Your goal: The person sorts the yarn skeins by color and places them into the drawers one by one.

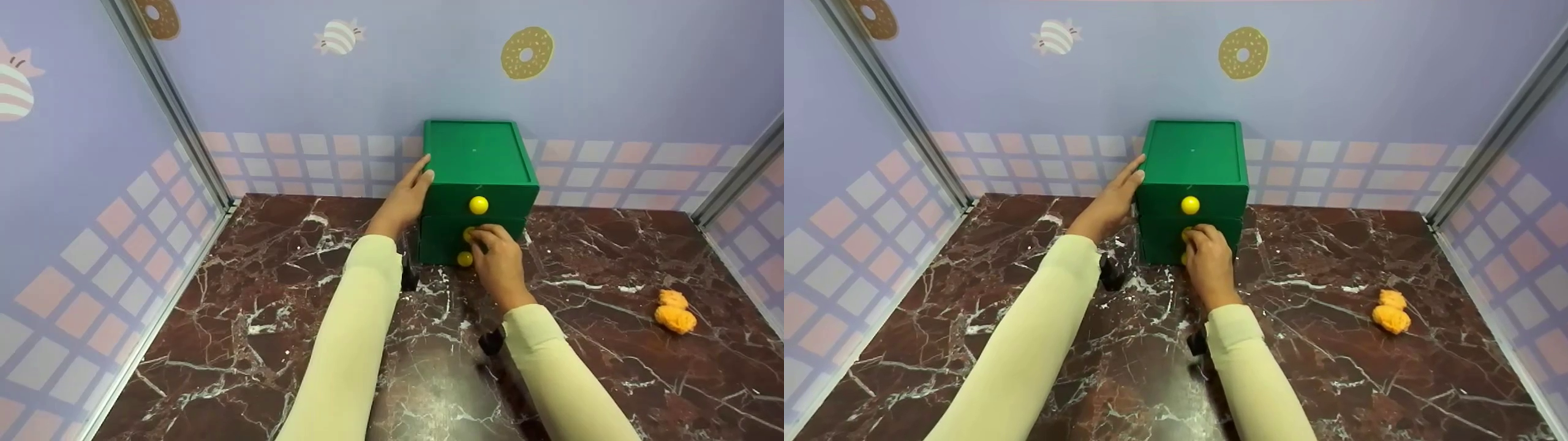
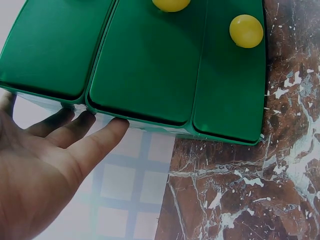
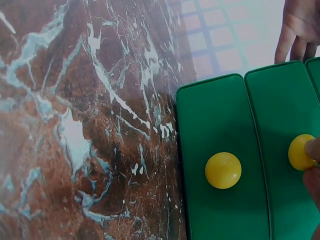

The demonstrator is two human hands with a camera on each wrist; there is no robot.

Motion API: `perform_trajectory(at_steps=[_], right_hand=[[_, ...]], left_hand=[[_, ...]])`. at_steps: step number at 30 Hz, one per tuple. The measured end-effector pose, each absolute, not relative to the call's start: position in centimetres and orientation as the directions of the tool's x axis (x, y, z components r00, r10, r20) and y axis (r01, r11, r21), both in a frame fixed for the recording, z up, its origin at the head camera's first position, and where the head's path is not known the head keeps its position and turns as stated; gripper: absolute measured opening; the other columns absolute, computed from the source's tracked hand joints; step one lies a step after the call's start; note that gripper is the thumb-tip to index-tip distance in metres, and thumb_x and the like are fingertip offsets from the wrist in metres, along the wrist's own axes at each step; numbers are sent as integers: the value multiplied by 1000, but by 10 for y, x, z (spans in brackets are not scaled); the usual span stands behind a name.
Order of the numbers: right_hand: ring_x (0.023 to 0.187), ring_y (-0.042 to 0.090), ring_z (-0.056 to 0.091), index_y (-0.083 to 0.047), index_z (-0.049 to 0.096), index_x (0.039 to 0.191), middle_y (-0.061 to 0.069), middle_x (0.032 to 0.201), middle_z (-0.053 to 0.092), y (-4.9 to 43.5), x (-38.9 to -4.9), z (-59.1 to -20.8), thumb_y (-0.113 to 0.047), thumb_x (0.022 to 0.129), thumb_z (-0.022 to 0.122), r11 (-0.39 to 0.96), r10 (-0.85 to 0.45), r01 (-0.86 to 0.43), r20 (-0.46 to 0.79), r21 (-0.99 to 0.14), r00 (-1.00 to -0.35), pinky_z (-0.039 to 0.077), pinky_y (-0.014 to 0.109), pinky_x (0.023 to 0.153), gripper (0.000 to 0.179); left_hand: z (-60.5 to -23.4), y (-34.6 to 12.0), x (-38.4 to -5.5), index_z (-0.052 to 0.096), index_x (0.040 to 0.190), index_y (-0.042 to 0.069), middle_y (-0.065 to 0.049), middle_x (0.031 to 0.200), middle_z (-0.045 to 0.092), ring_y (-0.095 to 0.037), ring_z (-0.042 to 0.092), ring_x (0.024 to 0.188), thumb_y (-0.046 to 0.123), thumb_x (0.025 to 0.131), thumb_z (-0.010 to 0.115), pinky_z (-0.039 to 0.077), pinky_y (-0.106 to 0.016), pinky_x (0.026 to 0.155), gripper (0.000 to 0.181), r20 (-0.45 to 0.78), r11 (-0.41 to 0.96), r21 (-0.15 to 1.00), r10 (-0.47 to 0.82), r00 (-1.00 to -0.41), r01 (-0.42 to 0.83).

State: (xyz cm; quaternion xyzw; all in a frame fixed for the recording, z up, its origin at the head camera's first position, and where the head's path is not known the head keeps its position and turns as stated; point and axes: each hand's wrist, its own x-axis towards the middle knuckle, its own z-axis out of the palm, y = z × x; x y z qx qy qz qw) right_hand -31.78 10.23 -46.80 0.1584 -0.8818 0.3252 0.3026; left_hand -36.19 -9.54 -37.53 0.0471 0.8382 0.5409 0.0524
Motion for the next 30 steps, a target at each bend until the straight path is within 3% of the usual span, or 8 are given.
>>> perform_trajectory(at_steps=[12, 30], right_hand=[[100, 25, 64, -3, 75, 98, 10, 105, 66, 100, -321, -467, -8, 90, 69, 732, -61, -448, 607, -512, -793, 52, 39, 92, 11], [101, 26, 66, -3, 75, 99, 11, 105, 69, 102, -322, -469, -8, 88, 71, 706, -59, -485, 640, -516, -766, 53, 39, 92, 13]], left_hand=[[-375, -96, -363, 16, 150, 54, 4, 163, 19, -33, 23, 148, 61, 100, 30, 23, -59, 116, 53, -46, 418, 908, 123, -991, 9], [-374, -96, -362, 17, 149, 55, 2, 162, 22, -35, 25, 147, 60, 100, 30, 23, -59, 116, 51, -33, 428, 904, 115, -993, 20]])
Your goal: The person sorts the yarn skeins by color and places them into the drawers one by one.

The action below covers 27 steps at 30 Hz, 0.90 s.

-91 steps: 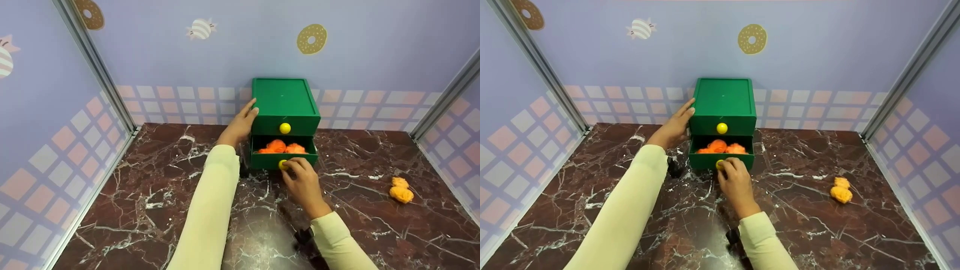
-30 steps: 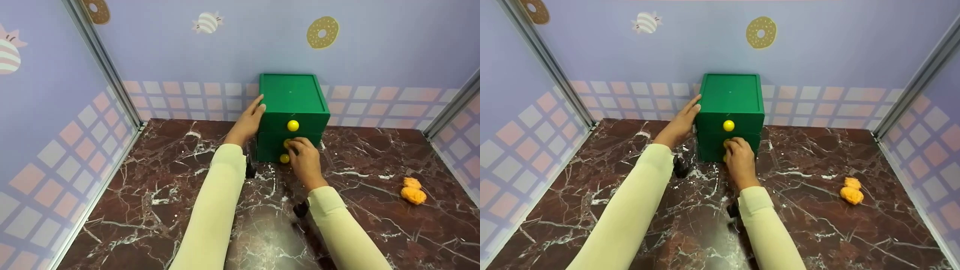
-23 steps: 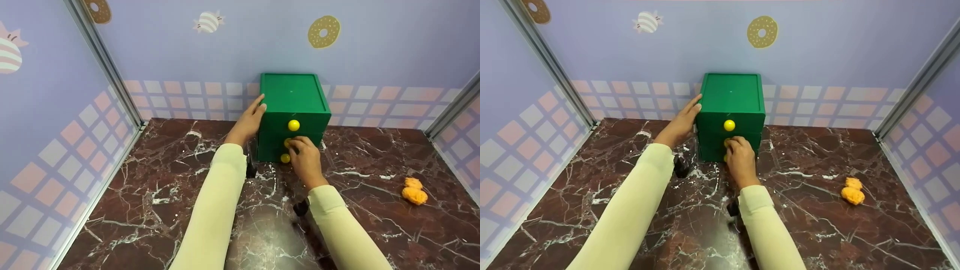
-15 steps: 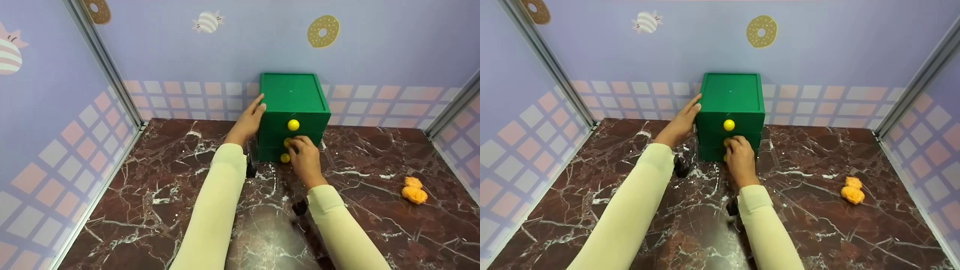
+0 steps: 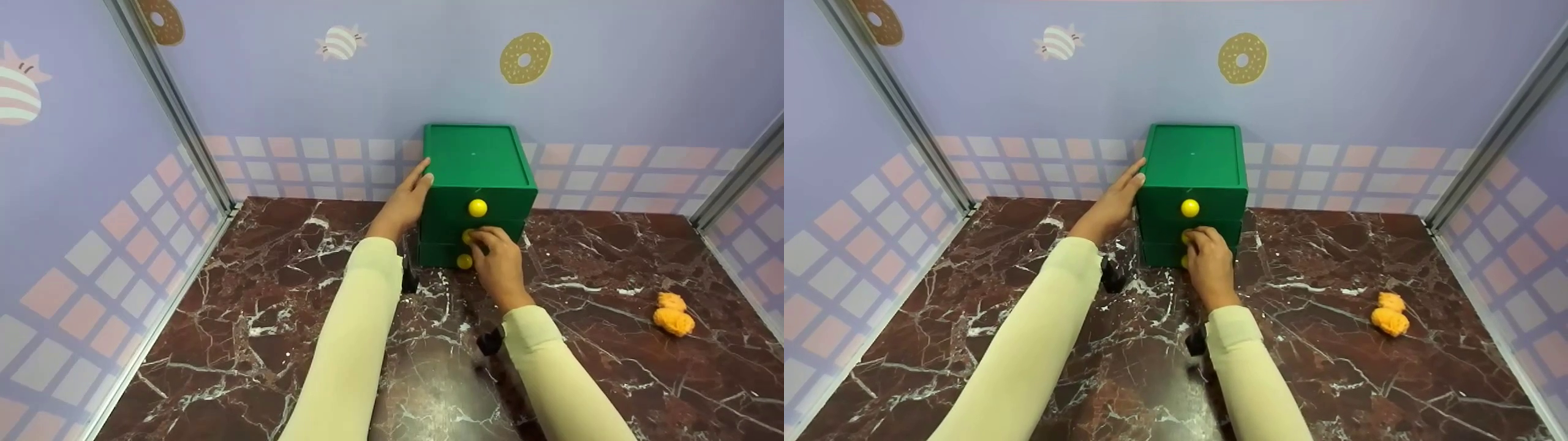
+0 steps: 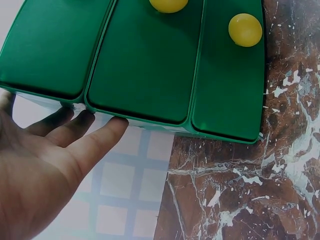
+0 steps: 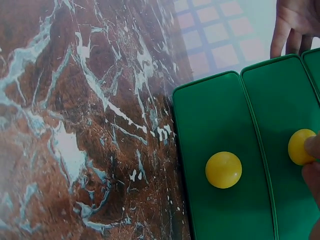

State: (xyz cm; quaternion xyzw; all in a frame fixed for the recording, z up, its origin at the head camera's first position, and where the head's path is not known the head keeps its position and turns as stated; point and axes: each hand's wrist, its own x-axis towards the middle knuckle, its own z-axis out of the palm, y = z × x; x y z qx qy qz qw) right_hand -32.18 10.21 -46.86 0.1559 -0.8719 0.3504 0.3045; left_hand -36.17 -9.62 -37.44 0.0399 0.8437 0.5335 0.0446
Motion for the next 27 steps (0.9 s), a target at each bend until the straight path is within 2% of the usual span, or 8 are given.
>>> perform_trajectory(at_steps=[13, 21, 27], right_hand=[[99, 29, 67, -3, 70, 112, 15, 109, 69, 110, -318, -478, -12, 89, 71, 667, 8, -376, 511, -643, -859, 54, 41, 88, 25], [96, 29, 67, -3, 71, 109, 16, 106, 71, 112, -316, -490, -13, 87, 73, 665, 48, -313, 456, -679, -889, 54, 42, 86, 25], [96, 29, 65, -3, 70, 107, 15, 104, 69, 110, -315, -495, -14, 85, 74, 646, 57, -281, 412, -709, -909, 52, 42, 87, 25]], left_hand=[[-376, -99, -364, 17, 147, 58, 2, 162, 22, -35, 26, 147, 62, 99, 31, 26, -58, 115, 50, -50, 418, 909, 104, -993, -2], [-375, -97, -361, 18, 146, 60, 3, 162, 21, -34, 25, 147, 63, 99, 31, 25, -59, 115, 49, -61, 408, 913, 110, -992, -11], [-373, -96, -361, 15, 148, 57, 2, 163, 20, -35, 27, 146, 61, 99, 30, 26, -59, 115, 51, -54, 421, 907, 133, -990, 7]])
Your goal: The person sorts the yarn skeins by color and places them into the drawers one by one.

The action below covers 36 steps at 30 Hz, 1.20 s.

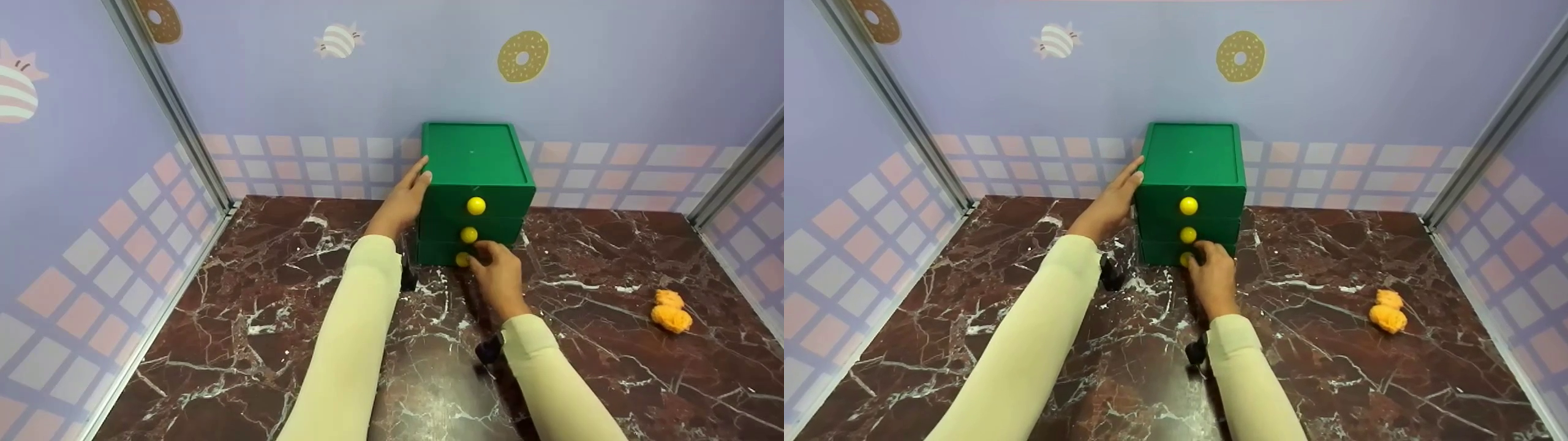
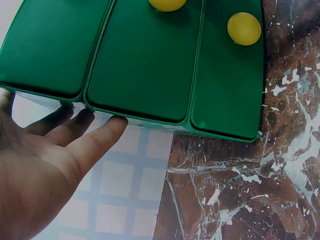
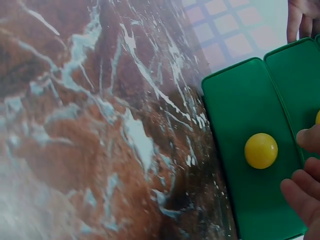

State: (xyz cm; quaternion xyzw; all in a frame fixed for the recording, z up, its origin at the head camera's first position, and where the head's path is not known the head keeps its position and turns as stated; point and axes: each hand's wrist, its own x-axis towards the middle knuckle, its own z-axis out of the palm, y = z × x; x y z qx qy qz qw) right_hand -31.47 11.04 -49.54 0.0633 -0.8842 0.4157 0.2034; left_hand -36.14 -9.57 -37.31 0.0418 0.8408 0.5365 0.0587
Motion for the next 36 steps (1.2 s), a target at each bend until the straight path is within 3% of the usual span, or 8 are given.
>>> perform_trajectory(at_steps=[13, 36], right_hand=[[100, 31, 63, -3, 71, 107, 16, 105, 67, 103, -319, -513, -16, 84, 75, 635, 21, -215, 295, -742, -955, 51, 43, 89, 27], [93, 29, 57, -5, 69, 102, 15, 98, 60, 89, -322, -520, -13, 83, 71, 593, 127, -160, 288, -789, -949, 48, 40, 84, 21]], left_hand=[[-374, -96, -361, 17, 150, 53, 1, 162, 22, -35, 27, 146, 59, 101, 30, 26, -58, 115, 52, -40, 426, 905, 123, -992, 17], [-375, -95, -362, 19, 149, 55, 3, 162, 21, -32, 24, 148, 60, 100, 31, 24, -57, 116, 51, -35, 396, 918, 115, -993, 13]])
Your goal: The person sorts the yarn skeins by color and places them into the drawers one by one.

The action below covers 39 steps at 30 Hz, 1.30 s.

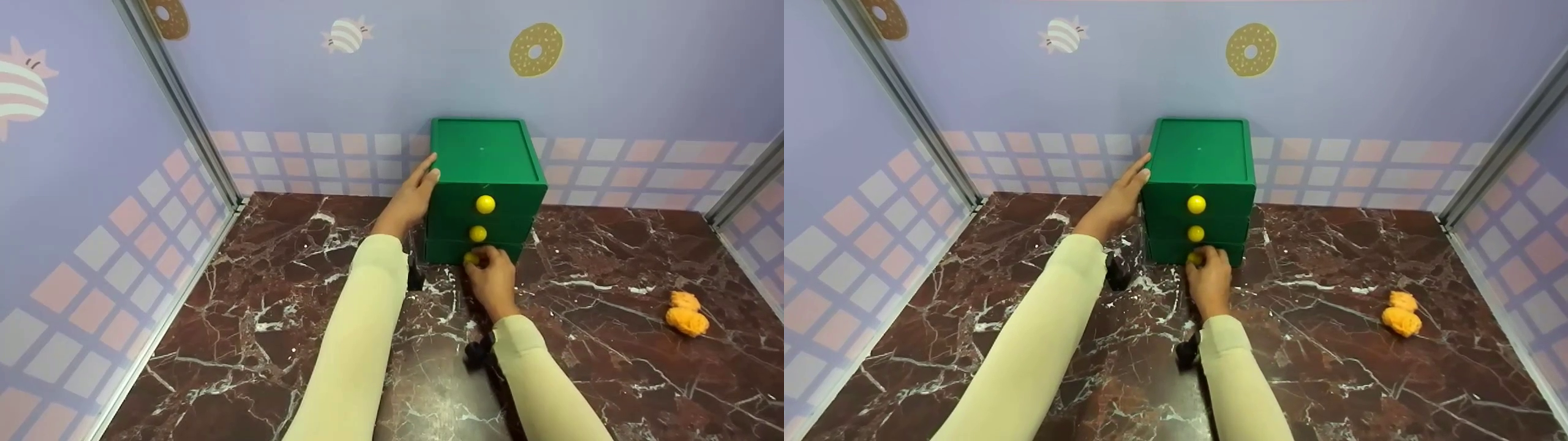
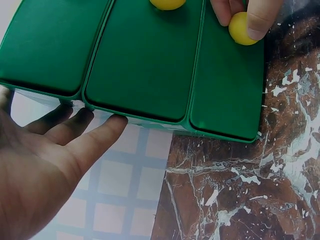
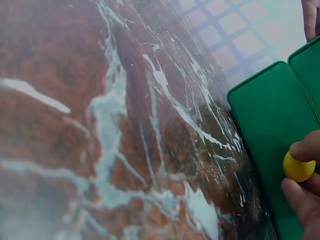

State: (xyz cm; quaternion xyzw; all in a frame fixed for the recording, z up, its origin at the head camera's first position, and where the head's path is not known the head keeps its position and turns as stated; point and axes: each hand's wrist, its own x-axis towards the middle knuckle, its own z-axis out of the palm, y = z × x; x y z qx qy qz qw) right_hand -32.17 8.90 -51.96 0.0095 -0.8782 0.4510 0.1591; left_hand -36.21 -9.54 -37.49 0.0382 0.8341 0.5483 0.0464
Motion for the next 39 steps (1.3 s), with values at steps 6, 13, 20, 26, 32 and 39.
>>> perform_trajectory(at_steps=[6, 13, 20, 26, 32, 39], right_hand=[[93, 29, 57, -5, 69, 103, 15, 99, 60, 90, -318, -519, -12, 83, 71, 608, 118, -149, 275, -780, -954, 49, 41, 83, 21], [92, 28, 57, -5, 69, 102, 14, 98, 60, 90, -311, -515, -13, 83, 72, 619, 110, -155, 281, -770, -953, 49, 41, 82, 21], [93, 28, 59, -4, 69, 103, 14, 99, 61, 92, -304, -514, -11, 84, 71, 626, 99, -140, 256, -767, -962, 51, 41, 83, 20], [90, 27, 59, -4, 70, 102, 14, 96, 62, 95, -299, -515, -12, 83, 72, 641, 95, -143, 263, -754, -960, 52, 41, 81, 21], [89, 27, 59, -3, 71, 99, 14, 94, 61, 95, -294, -512, -11, 82, 73, 649, 78, -166, 282, -743, -956, 51, 42, 80, 20], [88, 27, 60, -4, 71, 98, 13, 93, 63, 98, -288, -511, -11, 80, 76, 660, 83, -155, 277, -735, -957, 52, 42, 81, 20]], left_hand=[[-376, -95, -363, 20, 149, 54, 3, 162, 22, -32, 25, 147, 60, 100, 32, 24, -56, 117, 51, -26, 406, 914, 113, -993, 22], [-375, -97, -363, 18, 149, 54, 2, 162, 22, -34, 26, 147, 61, 100, 31, 24, -58, 116, 52, -23, 418, 908, 121, -992, 30], [-376, -98, -362, 16, 150, 54, 3, 163, 20, -34, 25, 147, 63, 99, 29, 24, -59, 116, 54, -33, 424, 905, 137, -990, 29], [-377, -98, -363, 15, 149, 56, 4, 163, 17, -33, 23, 148, 63, 98, 30, 26, -57, 115, 53, -55, 387, 922, 164, -985, 13], [-373, -99, -365, 18, 149, 56, 2, 163, 19, -33, 24, 148, 61, 100, 31, 25, -57, 116, 51, -51, 382, 924, 146, -988, 9], [-374, -97, -365, 17, 150, 54, 4, 163, 20, -31, 23, 148, 60, 100, 30, 22, -57, 117, 52, -48, 398, 917, 139, -989, 11]])
